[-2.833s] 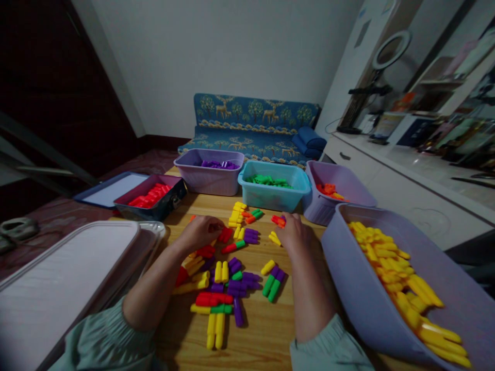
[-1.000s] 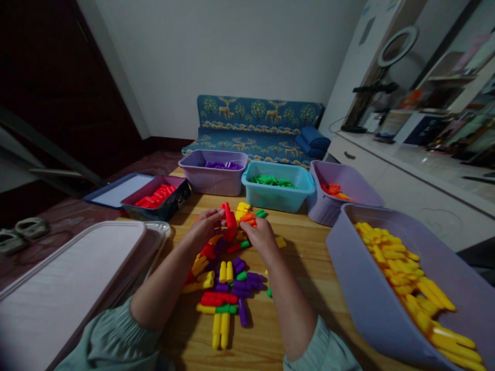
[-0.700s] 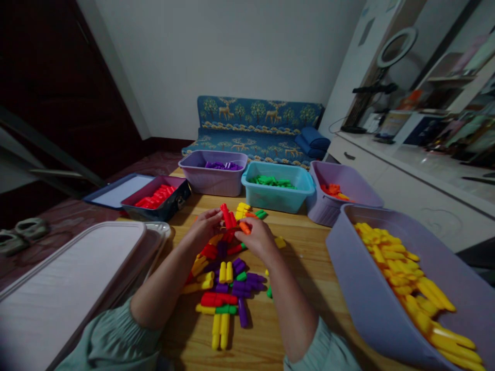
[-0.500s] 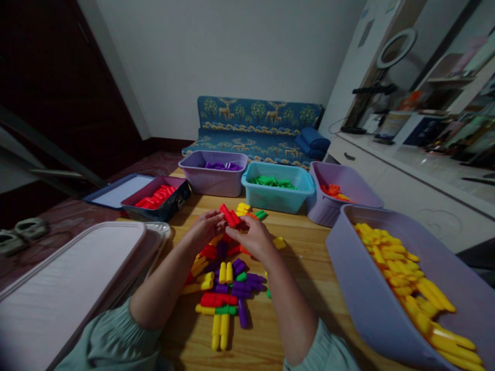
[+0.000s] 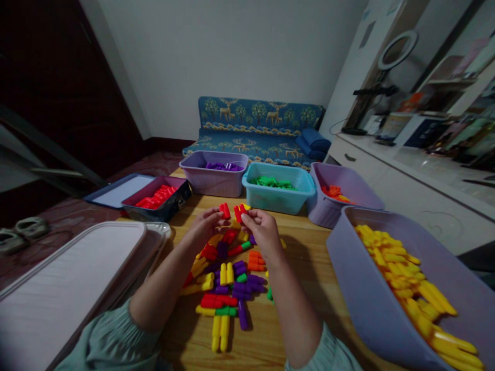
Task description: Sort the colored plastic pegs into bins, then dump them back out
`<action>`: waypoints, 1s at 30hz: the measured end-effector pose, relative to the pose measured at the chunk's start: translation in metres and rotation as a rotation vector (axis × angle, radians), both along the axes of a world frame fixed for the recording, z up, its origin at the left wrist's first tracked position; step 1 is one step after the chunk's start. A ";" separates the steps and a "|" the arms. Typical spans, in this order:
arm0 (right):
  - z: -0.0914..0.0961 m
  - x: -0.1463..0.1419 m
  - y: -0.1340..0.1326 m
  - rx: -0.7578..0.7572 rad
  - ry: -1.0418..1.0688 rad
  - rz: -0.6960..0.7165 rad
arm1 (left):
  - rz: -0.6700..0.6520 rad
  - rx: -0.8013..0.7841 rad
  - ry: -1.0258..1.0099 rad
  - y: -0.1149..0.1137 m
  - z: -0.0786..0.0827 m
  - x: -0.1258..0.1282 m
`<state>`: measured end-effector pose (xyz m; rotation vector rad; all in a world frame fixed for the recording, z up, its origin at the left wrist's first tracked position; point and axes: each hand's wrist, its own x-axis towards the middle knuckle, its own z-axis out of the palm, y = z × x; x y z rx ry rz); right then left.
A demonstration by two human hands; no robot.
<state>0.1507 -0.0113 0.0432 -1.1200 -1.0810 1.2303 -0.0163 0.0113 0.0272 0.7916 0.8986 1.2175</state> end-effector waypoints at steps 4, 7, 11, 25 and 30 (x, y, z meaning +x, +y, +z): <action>-0.002 -0.011 -0.003 0.030 -0.056 -0.008 | -0.203 -0.007 0.022 -0.009 0.004 0.005; -0.011 -0.016 -0.002 0.062 -0.157 -0.044 | -0.295 0.017 -0.003 -0.014 0.007 0.006; -0.022 -0.020 0.000 0.157 -0.286 -0.061 | -0.199 0.025 0.141 -0.013 0.007 0.005; -0.023 -0.029 -0.020 0.438 -1.428 0.151 | 0.125 -0.094 -0.015 0.002 0.003 -0.008; -0.027 -0.022 -0.016 0.318 -1.361 0.062 | -0.017 -0.138 -0.203 0.000 0.011 -0.011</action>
